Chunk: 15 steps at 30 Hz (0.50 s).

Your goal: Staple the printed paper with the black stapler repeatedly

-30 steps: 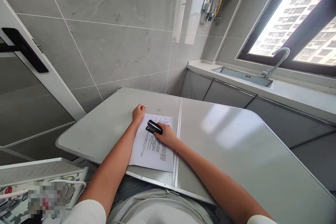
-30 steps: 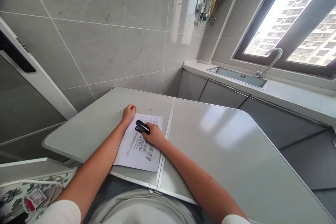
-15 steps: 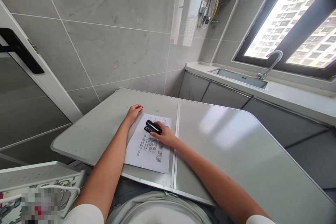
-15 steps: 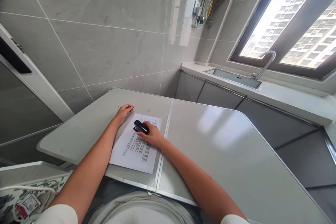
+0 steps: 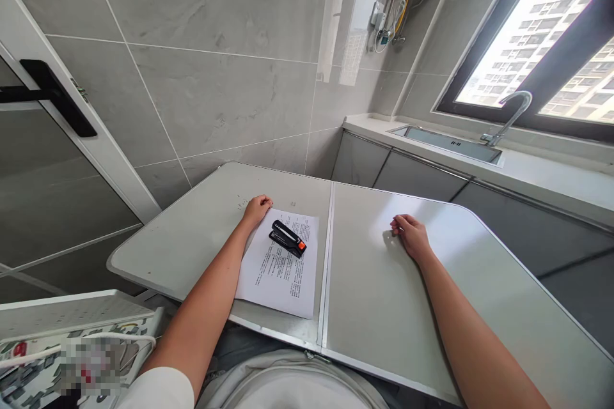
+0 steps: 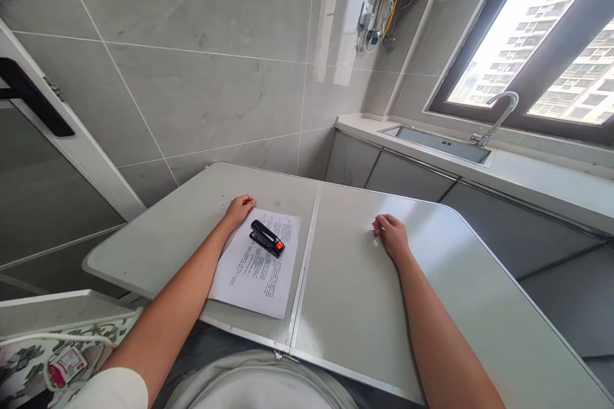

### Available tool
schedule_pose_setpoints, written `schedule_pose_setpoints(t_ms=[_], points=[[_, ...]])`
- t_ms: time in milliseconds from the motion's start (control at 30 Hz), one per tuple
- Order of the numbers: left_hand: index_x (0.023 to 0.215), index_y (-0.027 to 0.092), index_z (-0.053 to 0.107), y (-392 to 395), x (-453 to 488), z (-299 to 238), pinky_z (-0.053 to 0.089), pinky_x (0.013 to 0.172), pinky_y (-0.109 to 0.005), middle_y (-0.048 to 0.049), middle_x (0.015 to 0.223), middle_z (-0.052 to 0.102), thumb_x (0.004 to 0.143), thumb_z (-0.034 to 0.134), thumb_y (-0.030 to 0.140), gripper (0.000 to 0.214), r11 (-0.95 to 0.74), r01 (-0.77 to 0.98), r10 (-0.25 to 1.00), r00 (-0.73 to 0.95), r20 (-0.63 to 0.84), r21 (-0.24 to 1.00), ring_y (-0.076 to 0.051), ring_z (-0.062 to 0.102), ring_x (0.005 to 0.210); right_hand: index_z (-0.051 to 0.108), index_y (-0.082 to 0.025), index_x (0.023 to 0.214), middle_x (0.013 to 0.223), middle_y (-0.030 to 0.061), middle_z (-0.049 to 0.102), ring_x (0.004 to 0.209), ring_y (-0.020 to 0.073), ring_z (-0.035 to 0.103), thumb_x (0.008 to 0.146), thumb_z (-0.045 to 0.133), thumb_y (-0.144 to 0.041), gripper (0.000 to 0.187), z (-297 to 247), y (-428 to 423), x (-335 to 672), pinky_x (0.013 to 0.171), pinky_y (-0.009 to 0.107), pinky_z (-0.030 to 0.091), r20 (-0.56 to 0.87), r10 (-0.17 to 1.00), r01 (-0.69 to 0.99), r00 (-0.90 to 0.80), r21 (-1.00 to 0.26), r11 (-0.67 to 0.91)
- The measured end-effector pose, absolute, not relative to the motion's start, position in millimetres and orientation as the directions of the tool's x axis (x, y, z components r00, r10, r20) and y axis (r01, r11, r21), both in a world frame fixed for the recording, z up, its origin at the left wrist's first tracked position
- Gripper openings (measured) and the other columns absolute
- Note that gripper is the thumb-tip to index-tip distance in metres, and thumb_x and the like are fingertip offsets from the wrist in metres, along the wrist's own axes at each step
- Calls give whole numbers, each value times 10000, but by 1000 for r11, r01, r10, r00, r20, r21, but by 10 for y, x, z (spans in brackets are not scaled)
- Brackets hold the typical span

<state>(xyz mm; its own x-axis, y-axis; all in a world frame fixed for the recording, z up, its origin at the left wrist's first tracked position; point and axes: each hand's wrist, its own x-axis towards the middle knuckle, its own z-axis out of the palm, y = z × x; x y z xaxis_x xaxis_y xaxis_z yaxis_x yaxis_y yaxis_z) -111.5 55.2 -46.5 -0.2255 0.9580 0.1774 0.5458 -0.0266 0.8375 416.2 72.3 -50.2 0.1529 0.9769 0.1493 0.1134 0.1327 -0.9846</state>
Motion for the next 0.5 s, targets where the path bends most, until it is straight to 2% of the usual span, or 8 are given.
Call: schedule_pose_setpoints(t_ms=[33,100,233,300,400,500], points=[[821,211,704,548,-1112,-465,464,729,-288,-12,775,719,842,583,331,171,-22,565,961,-216,174,825,-181,644,747,643,-198,760,706,46,653,569,147,564,688,765,-573,402,-526,729,4194,517,286,474,154,969,53,191,-988,147],[819,214,705,538,-1105,-460,467,738,-290,-13,783,725,845,577,324,171,-15,601,965,-202,170,799,-183,649,755,649,-193,762,704,47,652,570,143,554,691,770,-556,389,-561,740,4186,512,281,460,160,970,44,182,-987,155],[823,219,704,528,-1097,-441,460,734,-293,-17,798,735,860,569,332,180,-6,661,968,-185,171,750,-191,656,775,689,-187,791,697,47,680,605,150,564,748,727,-529,347,-589,766,4097,570,283,458,155,988,291,15,-946,144],[823,220,704,528,-1092,-435,457,734,-293,-18,797,737,863,572,326,174,-2,686,970,-176,169,728,-194,660,784,702,-191,809,706,48,695,632,161,579,772,694,-537,348,-596,772,4079,592,286,458,158,987,390,-13,-908,151],[833,224,706,522,-1076,-427,459,753,-296,-18,812,742,873,574,308,162,2,721,971,-168,172,693,-195,663,794,706,-197,818,721,48,706,654,170,593,794,657,-547,355,-607,766,4084,617,294,466,171,985,440,-14,-884,159],[832,233,716,500,-1039,-412,456,844,-322,-15,801,735,880,585,282,148,-3,764,970,-154,187,646,-200,653,799,702,-204,818,722,41,706,662,168,597,808,636,-539,341,-616,755,4093,637,294,471,171,985,455,-16,-876,160]])
